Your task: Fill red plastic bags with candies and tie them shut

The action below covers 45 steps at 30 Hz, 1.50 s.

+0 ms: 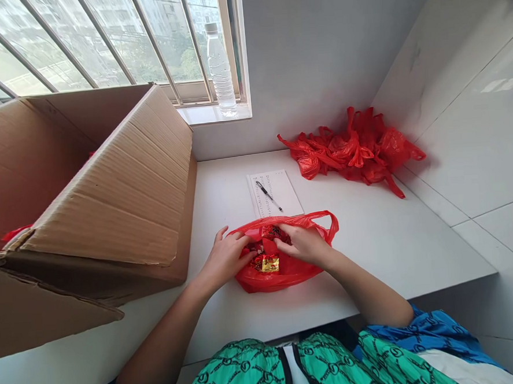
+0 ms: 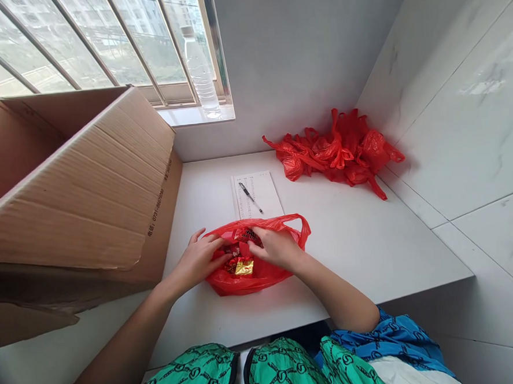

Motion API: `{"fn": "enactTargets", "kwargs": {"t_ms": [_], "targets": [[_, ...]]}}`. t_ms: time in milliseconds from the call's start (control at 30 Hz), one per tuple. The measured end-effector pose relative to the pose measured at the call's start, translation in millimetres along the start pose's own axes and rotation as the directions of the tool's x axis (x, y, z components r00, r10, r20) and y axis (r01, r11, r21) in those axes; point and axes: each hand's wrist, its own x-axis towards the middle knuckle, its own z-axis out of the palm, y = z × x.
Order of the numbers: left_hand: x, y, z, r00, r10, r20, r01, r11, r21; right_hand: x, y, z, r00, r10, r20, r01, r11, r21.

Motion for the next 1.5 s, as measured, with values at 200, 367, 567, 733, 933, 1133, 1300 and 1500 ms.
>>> {"fn": "enactTargets", "kwargs": {"t_ms": [200,367,567,733,933,1133,1300,1500], "targets": [[0,8,-11.3,0.973,-0.009,-0.229,-0.032,0.984,-0.178,2,7,-1,0.996,0.084,-0.031,-0.085,0.996,-0.014],[0,16,-13.8,0.91,-0.092,-0.405,-0.034,0.955,-0.294,1,4,-3,0.992,-0.028,-0.125,0.059,0.968,0.246],[0,22,-8.3,0.876,-0.142,-0.461,-0.045,0.927,-0.372,1,-5,2,0.985,-0.149,-0.083,0.169,0.779,0.603],[0,20,-5.2,0.881,-0.042,-0.471,-0.102,0.956,-0.275,3,7,4,0.965,-0.203,-0.167,0.258,0.851,0.458],[0,15,-6.5,0.897,0.11,-0.428,-0.147,0.988,-0.055,2,24,-14,0.997,-0.078,-0.027,0.08,0.99,0.115],[2,12,0.7,0.95,0.188,-0.248,-0.194,0.981,0.004,-2,28,-15,0.994,0.057,0.093,-0.048,0.995,-0.091],[4,8,8.2,0.976,0.159,-0.147,-0.155,0.987,0.035,-8,22,-8,0.994,0.09,0.066,-0.077,0.981,-0.181],[5,8,8.3,0.98,0.145,-0.14,-0.142,0.989,0.034,-11,17,-2,0.998,0.037,-0.044,-0.047,0.961,-0.271]]}}
